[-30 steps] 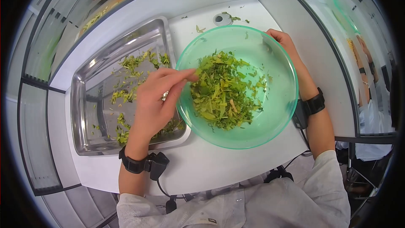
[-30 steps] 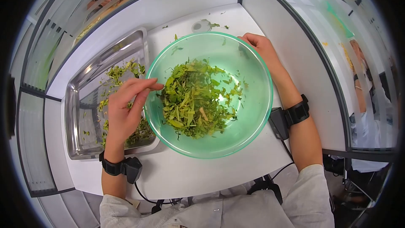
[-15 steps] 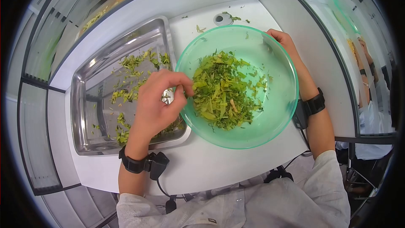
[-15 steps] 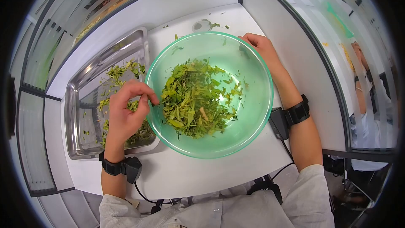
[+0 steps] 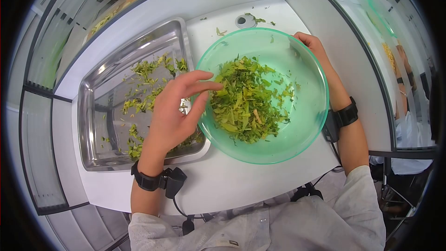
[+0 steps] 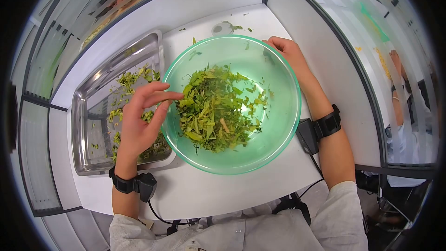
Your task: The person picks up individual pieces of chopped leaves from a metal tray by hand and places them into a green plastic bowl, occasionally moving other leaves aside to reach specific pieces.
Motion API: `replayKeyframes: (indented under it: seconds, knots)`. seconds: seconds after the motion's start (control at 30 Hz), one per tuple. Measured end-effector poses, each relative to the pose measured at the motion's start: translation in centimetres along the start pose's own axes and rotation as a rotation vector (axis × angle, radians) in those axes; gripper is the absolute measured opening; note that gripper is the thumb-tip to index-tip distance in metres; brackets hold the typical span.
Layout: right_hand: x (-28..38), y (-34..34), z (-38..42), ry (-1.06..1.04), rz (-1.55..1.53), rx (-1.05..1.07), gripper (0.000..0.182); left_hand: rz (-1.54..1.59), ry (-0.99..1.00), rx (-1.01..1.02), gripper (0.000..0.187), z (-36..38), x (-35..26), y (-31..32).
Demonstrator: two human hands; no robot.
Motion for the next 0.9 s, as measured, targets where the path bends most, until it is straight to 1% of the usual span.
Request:
replayKeyframes:
  seconds: [0.33, 0.43, 0.57, 0.73, 0.8, 0.83, 0.9]
  knots:
    - [-0.3, -0.02, -0.05, -0.006, -0.03, 0.01, 0.028, 0.073, -0.011, 0.007, 0.034, -0.03, 0.02, -0.05]
    - [-0.26, 0.04, -0.05, -0.004, -0.013, -0.005, 0.03, 0.066, -0.046, 0.015, 0.033, 0.11, -0.01, -0.08]
    - [-0.52, -0.05, -0.04, 0.002, -0.019, 0.0, 0.032, 0.022, -0.043, 0.025, 0.033, 0.18, 0.0, -0.09]
    - [-0.56, -0.09, -0.08, -0.006, 0.004, -0.011, 0.035, 0.116, -0.025, -0.017, 0.033, 0.11, 0.07, 0.16]
    - [-0.55, -0.08, -0.11, -0.002, 0.01, -0.012, 0.037, 0.161, -0.045, 0.024, 0.032, 0.1, -0.14, -0.07]
    - [-0.59, -0.11, -0.11, -0.001, 0.009, -0.01, 0.037, 0.153, -0.013, 0.021, 0.03, 0.09, -0.08, -0.06]
    - [-0.66, -0.16, -0.12, 0.0, 0.009, -0.007, 0.037, 0.159, -0.024, 0.027, 0.03, 0.06, -0.01, -0.05]
Point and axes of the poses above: each hand's wrist, its own z-axis away from the middle knuckle, its own y-axis out of the palm, x = y × z, the point moved 4 cm from there along -z, towards the middle knuckle, and after that the axes turned 6 degrees about -y, right-handed, at the moved point
